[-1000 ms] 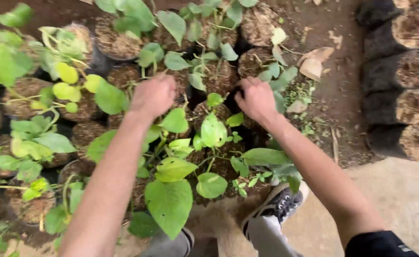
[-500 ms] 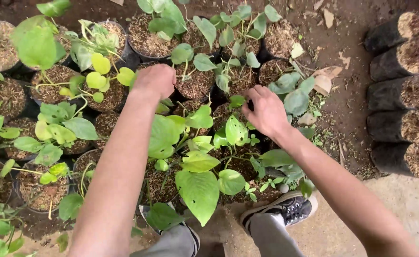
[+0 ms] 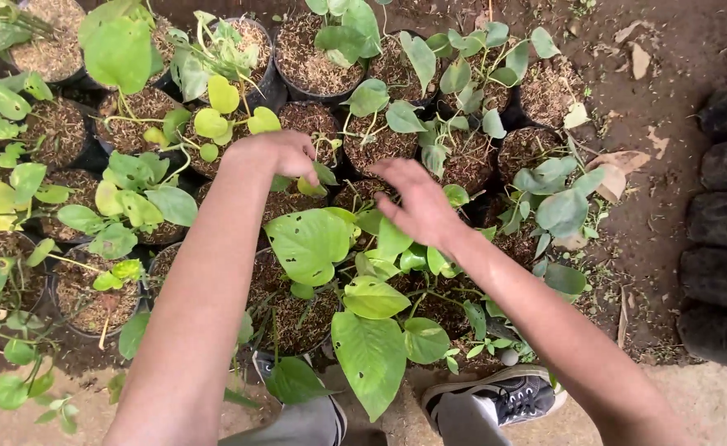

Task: Manually removing weeds from small potted plants in a nursery setting.

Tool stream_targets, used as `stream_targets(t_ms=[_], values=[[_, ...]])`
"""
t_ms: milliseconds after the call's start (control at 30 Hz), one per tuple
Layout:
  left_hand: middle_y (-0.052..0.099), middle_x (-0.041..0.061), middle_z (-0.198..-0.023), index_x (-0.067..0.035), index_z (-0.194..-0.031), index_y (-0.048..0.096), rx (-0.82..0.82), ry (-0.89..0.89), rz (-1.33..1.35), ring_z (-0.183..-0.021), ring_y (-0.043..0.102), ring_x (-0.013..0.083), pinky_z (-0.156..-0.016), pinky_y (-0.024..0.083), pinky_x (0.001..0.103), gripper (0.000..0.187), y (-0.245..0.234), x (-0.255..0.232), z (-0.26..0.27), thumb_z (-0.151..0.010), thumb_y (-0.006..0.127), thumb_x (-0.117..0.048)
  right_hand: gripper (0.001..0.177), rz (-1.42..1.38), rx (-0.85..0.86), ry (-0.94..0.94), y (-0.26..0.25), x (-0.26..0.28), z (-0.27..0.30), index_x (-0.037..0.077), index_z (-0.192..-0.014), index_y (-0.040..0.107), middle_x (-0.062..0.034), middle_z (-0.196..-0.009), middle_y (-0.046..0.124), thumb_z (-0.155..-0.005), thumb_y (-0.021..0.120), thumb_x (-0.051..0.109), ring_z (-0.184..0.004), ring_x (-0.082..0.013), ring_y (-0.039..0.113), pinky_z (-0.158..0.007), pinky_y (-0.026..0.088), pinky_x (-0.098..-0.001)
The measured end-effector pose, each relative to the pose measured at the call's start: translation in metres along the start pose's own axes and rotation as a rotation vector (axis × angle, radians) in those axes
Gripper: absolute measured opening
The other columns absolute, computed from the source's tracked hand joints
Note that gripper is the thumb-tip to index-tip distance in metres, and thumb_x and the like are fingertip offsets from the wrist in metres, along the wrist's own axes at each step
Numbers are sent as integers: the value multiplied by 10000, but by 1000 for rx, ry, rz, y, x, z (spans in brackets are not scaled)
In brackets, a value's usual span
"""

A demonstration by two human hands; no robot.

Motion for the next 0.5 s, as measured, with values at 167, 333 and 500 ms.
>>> stream_targets(t_ms=[167,333,500], values=[[692,133,-1133,-92,-1151,734,-40,-44,-175,-1044,674,337,-1033,457,521,250,13,39,-66,-921,705,-184,477,-35,311,-16,52,41,10,-6,-1427,518,-219,-1463,523,-976,582,133,-1442,-327,422,-1233,307,-495],[709,94,-872,-65,-1011,746,-184,-58,-439,-852,713,316,-1005,446,527,168,14,79,-117,-945,646,-183,538,12,481,2,75,63,25,2,-1472,500,-243,-1538,454,-983,568,216,-1494,-395,334,-1250,234,-571],[726,148,-892,-30,-969,774,-177,-49,-402,-940,702,341,-1154,242,599,283,16,81,-122,-835,541,59,431,103,430,-191,98,57,45,21,-1351,618,-179,-1383,604,-979,569,235,-1447,-340,423,-1218,290,-516]])
Point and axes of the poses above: each hand's wrist, its own z-axis away from the middle knuckle, its own y-axis out of the palm, x = y × z, the point moved 6 cm from there along -z, towards the middle knuckle
